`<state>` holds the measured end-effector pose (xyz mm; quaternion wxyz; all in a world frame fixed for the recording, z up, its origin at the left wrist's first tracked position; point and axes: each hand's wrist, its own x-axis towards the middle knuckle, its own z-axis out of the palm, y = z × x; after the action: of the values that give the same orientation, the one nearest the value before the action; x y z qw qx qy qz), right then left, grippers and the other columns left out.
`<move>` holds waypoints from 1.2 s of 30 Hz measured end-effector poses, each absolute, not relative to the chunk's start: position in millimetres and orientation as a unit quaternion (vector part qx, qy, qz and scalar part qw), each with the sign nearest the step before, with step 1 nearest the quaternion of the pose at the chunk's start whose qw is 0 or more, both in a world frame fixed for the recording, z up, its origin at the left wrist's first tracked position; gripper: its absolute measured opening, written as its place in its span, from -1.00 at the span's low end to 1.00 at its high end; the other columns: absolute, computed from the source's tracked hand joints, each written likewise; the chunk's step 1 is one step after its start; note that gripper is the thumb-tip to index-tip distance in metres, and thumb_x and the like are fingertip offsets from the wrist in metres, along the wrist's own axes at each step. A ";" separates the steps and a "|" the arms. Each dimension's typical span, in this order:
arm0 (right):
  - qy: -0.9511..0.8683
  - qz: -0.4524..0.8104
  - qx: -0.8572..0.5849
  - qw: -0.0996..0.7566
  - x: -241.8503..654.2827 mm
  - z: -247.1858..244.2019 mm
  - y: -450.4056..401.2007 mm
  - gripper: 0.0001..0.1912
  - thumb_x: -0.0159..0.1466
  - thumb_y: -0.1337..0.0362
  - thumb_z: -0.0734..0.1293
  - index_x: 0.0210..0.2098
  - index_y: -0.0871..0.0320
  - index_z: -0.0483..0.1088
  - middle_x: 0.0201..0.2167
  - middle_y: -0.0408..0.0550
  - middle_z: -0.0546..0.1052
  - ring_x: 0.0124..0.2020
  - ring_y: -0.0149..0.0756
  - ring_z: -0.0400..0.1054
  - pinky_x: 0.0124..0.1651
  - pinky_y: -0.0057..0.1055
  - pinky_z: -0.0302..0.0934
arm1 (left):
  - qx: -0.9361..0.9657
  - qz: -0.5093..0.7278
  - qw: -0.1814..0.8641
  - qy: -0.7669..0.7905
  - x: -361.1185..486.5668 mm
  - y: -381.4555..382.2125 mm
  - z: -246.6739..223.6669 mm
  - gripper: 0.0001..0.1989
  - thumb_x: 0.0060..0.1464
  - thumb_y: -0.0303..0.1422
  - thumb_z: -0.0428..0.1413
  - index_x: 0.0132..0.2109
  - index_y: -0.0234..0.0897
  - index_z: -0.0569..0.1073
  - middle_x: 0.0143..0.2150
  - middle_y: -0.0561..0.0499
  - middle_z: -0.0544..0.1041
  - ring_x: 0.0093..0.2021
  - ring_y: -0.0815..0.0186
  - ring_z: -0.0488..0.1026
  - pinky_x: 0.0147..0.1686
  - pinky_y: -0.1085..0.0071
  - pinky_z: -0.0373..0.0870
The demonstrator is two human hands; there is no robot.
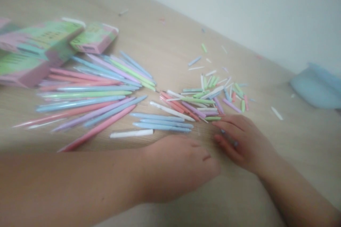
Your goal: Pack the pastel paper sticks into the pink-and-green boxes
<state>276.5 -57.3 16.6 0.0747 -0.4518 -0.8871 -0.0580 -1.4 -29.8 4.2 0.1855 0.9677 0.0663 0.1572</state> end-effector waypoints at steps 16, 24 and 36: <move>-0.769 -0.053 -0.617 0.157 290.8 -9.0 -84.0 -0.63 0.45 0.09 0.33 0.16 0.11 0.47 -0.04 0.14 0.52 -0.07 0.01 0.44 -0.01 -0.01 0.39 | 0.979 0.138 0.139 0.063 2.0 -28.0 -3.0 -0.79 0.18 -0.60 0.16 -0.08 -0.28 0.50 -0.10 -0.02 0.63 -0.06 0.17 0.56 -0.04 0.30 0.44; -0.792 -0.051 -0.588 0.156 293.8 -14.4 -77.1 -0.71 0.48 0.11 0.29 0.03 0.08 0.57 -0.09 0.10 0.51 -0.06 -0.03 0.41 0.01 -0.04 0.34 | 0.975 0.132 0.122 0.133 4.5 -28.3 -3.6 -0.83 0.32 -0.51 0.09 -0.04 -0.25 0.55 -0.13 -0.01 0.60 -0.11 0.23 0.58 -0.15 0.38 0.44; -0.828 -0.050 -0.542 0.137 279.6 -3.5 -72.3 -0.70 0.51 0.15 0.23 -0.18 0.13 0.55 -0.16 0.11 0.60 -0.07 0.01 0.44 0.08 -0.02 0.28 | 0.919 0.180 0.217 0.275 17.4 -23.4 1.2 -0.76 0.31 -0.42 0.02 -0.08 -0.28 0.60 -0.13 -0.11 0.64 -0.11 0.11 0.58 -0.08 0.25 0.48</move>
<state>279.6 -72.3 -3.5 0.1372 -0.5420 -0.8276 -0.0500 17.4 -23.4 1.2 0.2171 0.9191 0.2751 0.1800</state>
